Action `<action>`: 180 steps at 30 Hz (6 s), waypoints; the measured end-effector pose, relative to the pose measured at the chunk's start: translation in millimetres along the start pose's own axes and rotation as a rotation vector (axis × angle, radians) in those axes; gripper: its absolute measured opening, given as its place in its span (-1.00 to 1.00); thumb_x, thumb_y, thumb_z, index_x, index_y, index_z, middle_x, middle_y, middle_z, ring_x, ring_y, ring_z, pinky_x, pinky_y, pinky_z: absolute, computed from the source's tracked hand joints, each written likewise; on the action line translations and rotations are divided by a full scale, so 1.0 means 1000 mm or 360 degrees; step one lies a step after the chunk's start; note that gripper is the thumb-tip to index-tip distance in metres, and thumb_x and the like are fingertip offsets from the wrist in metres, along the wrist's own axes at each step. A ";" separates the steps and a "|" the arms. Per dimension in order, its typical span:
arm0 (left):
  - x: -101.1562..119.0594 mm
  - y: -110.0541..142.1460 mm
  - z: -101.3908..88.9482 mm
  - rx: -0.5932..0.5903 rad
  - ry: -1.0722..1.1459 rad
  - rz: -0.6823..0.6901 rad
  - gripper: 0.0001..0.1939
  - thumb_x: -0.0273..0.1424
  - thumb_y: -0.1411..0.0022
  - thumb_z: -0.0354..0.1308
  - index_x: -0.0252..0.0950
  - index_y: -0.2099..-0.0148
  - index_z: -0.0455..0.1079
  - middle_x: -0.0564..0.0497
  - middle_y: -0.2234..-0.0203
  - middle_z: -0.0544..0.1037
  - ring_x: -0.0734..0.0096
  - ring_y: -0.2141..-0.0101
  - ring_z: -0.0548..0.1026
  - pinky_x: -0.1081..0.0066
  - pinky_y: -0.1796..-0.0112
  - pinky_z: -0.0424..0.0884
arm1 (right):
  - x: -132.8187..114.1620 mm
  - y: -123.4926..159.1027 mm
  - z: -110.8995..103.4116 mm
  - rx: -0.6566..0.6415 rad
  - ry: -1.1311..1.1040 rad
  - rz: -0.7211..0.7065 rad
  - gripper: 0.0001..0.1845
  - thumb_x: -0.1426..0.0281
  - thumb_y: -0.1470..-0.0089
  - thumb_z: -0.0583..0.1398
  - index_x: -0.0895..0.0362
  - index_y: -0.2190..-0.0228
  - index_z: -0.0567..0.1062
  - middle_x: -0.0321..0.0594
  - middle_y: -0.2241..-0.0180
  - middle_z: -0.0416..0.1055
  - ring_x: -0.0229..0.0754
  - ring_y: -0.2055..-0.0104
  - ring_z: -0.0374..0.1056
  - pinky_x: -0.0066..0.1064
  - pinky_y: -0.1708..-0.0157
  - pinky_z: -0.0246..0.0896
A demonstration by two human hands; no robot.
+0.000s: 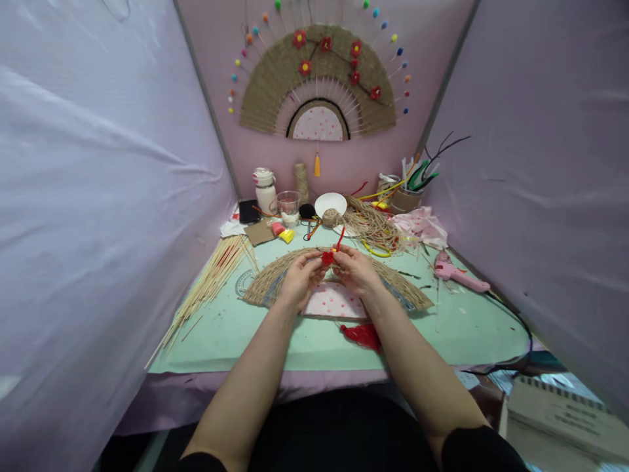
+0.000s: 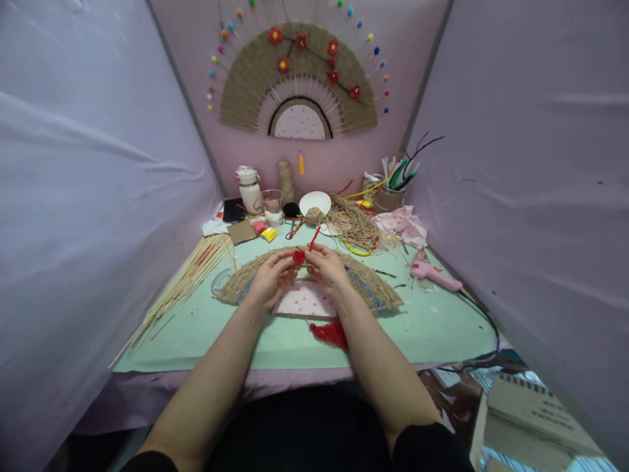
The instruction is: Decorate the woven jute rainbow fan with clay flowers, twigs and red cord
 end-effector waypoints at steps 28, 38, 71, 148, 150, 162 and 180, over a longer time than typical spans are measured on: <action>0.026 0.012 -0.004 0.0242 -0.0836 0.0781 -0.82 -0.52 -0.03 0.27 -0.24 0.26 0.53 -0.03 0.36 0.61 0.31 0.31 0.53 0.29 0.15 0.42 | -0.037 0.027 0.028 -0.0003 0.1395 -0.1172 -0.86 0.37 -0.12 0.21 0.08 0.47 0.49 -0.21 0.41 0.39 -0.09 0.26 0.31 -0.20 0.18 0.21; 0.030 0.009 -0.012 0.0244 -0.0425 0.0831 -0.87 -0.38 -0.10 0.27 -0.28 0.27 0.43 -0.01 0.33 0.57 0.36 0.25 0.54 0.35 0.15 0.45 | -0.036 0.023 0.026 -0.0025 0.1118 -0.0995 -0.79 0.23 -0.13 0.20 0.09 0.43 0.51 -0.24 0.44 0.44 -0.18 0.40 0.32 -0.35 0.38 0.24; 0.043 0.026 0.011 0.0038 -0.0938 0.1144 -0.90 -0.51 -0.15 0.20 -0.24 0.32 0.53 0.00 0.37 0.59 0.37 0.28 0.51 0.37 0.19 0.41 | -0.005 -0.003 0.002 -0.0170 0.0698 -0.0333 -0.71 0.13 0.08 0.26 0.11 0.56 0.52 -0.14 0.24 0.54 -0.07 0.17 0.42 -0.20 0.15 0.30; 0.017 0.003 -0.005 0.0076 -0.0468 0.0589 -0.88 -0.33 -0.03 0.33 -0.27 0.37 0.57 0.06 0.50 0.57 0.43 0.44 0.46 0.42 0.34 0.39 | -0.036 0.023 0.017 0.0067 0.0635 -0.0708 -0.69 0.09 -0.09 0.19 0.05 0.34 0.54 -0.24 0.39 0.51 -0.12 0.30 0.40 -0.28 0.23 0.31; 0.018 0.002 -0.007 0.0090 -0.0423 0.0622 -0.87 -0.31 -0.04 0.33 -0.27 0.38 0.55 0.05 0.48 0.58 0.42 0.41 0.48 0.40 0.30 0.41 | -0.036 0.022 0.017 0.0045 0.0647 -0.0713 -0.69 0.07 -0.08 0.20 0.05 0.35 0.54 -0.23 0.38 0.51 -0.11 0.30 0.40 -0.27 0.23 0.31; 0.026 0.009 -0.003 0.0108 -0.0483 0.0753 -0.89 -0.34 -0.03 0.35 -0.28 0.42 0.53 0.02 0.41 0.57 0.37 0.32 0.51 0.40 0.23 0.42 | -0.045 0.032 0.027 -0.0018 0.0924 -0.0901 -0.85 0.27 0.00 0.25 0.06 0.51 0.50 -0.26 0.46 0.41 -0.18 0.39 0.27 -0.30 0.29 0.22; 0.027 0.007 -0.004 0.0065 -0.0670 0.0794 -0.89 -0.37 -0.11 0.24 -0.29 0.38 0.56 0.01 0.42 0.56 0.37 0.31 0.47 0.41 0.26 0.34 | -0.054 0.050 0.040 -0.0036 0.1586 -0.1702 -0.91 0.42 -0.22 0.17 0.09 0.33 0.49 -0.15 0.32 0.42 -0.07 0.20 0.34 -0.20 0.16 0.28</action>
Point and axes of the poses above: each hand's wrist, its own y-axis away from the middle knuckle, its own z-axis out of the palm, x = y × z, the point moved 7 cm from there along -y, towards the middle knuckle
